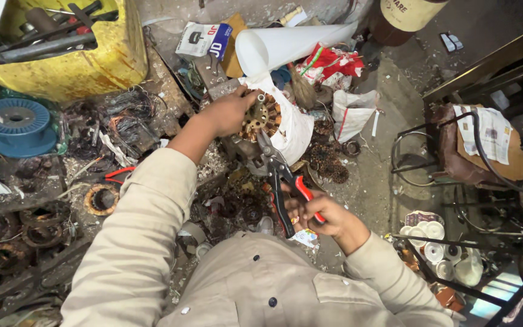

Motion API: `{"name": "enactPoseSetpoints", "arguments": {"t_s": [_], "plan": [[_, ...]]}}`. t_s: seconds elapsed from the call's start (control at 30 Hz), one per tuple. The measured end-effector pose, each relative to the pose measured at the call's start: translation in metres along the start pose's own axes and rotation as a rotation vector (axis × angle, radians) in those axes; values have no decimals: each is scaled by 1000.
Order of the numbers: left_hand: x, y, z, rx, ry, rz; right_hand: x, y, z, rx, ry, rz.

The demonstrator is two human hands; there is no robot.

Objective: The person uses pliers to remove copper windings from a circular stator core. They repeatedly grip and pull the wires, rotating the part as needed to access different sections. The removed copper pieces fall onto the cluttered work surface.

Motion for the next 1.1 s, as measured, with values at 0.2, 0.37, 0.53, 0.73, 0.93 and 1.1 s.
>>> {"name": "enactPoseSetpoints", "arguments": {"t_s": [0.2,0.37,0.53,0.73,0.93,1.1], "plan": [[3,3,-4,27,6,19,-12,-6,2,13,-19,-104],[-3,9,-7,0,-31,-29,-37,-43,15,247,-216,-69],[5,6,-6,36,10,7,-26,-27,19,-26,-71,-184],[6,4,-4,71,-1,4,-5,6,2,-2,-41,-95],[6,0,-2,57,-24,-34,-33,-15,14,35,-151,-160],[7,-6,3,78,-4,1,-54,-45,29,4,-203,-113]]}}
Point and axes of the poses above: each hand's wrist, its own x-axis away from the middle knuckle, its own y-axis out of the palm, z = x × y, the point moved 9 cm from there along -x, towards the middle knuckle, and after that the axes turned 1 degree about -x, right-handed, at the moved point
